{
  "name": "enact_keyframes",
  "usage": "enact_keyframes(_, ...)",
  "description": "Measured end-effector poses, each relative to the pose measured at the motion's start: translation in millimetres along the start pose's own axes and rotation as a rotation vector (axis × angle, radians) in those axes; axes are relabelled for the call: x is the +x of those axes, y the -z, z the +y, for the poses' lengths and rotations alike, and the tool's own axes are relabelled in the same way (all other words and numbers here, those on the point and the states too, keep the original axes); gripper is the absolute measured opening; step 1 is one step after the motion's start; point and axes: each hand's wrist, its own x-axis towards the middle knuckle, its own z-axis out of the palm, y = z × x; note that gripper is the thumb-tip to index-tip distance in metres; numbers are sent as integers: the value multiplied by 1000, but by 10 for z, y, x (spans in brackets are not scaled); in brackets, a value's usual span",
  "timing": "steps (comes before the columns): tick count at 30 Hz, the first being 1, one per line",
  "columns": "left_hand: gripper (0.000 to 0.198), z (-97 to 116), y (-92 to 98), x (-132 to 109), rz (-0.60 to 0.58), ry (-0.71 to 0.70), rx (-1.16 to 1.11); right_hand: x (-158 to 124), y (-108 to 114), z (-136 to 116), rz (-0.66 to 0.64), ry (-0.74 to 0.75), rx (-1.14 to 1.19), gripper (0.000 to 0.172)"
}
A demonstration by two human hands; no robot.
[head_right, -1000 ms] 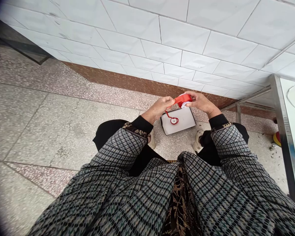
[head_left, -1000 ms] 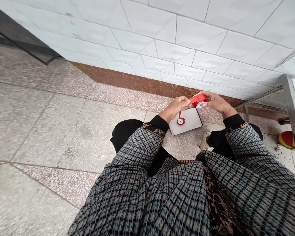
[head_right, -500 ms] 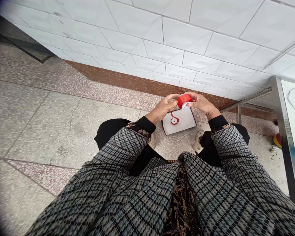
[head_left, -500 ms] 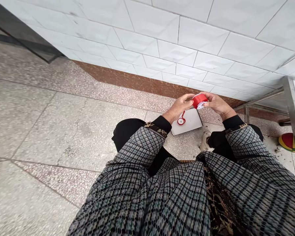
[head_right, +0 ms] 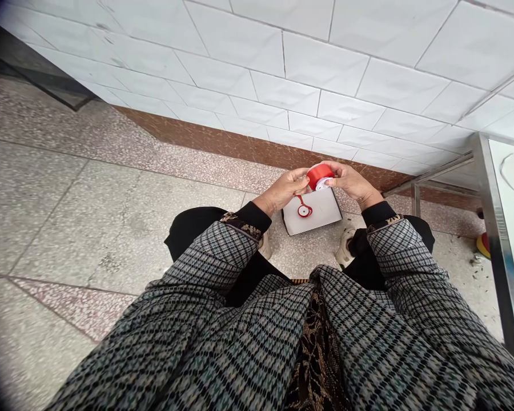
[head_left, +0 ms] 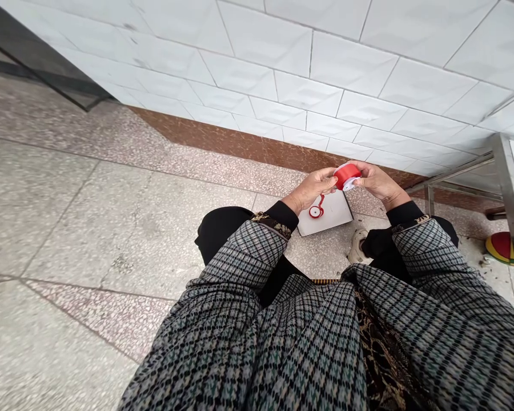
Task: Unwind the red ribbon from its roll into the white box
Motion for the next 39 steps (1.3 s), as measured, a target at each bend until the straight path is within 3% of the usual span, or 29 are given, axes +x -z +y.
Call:
enact_keyframes(4, 46, 43, -5, -30, -28, 40, 59, 15, 62, 64, -14, -30, -31, 70)
enact_keyframes(7, 39, 94, 2, -62, 2, 88, 164, 25, 135, 84, -65, -40, -239, 70)
enact_keyframes(13, 22, 141, -6, -101, 55, 155, 320, 32, 68, 103, -118, 278, -936, 61)
enact_keyframes(18, 13, 132, -50, -109, 74, 171, 316, 25, -74, 127, -153, 405, -1154, 54)
enact_keyframes(24, 23, 127, -95, -45, 126, 125, 188, 23, -48, 8, -72, 384, -1124, 42)
enact_keyframes(31, 27, 183, -73, -41, 155, 76, 82, 12, -25, -134, -8, 226, -898, 40)
enact_keyframes(36, 25, 435, -62, -65, 99, 68, 112, 35, -64, -266, 10, 144, -591, 51)
enact_keyframes(39, 24, 692, -100, -12, 75, -4, 160, 106, -56, -556, 32, 151, -540, 55)
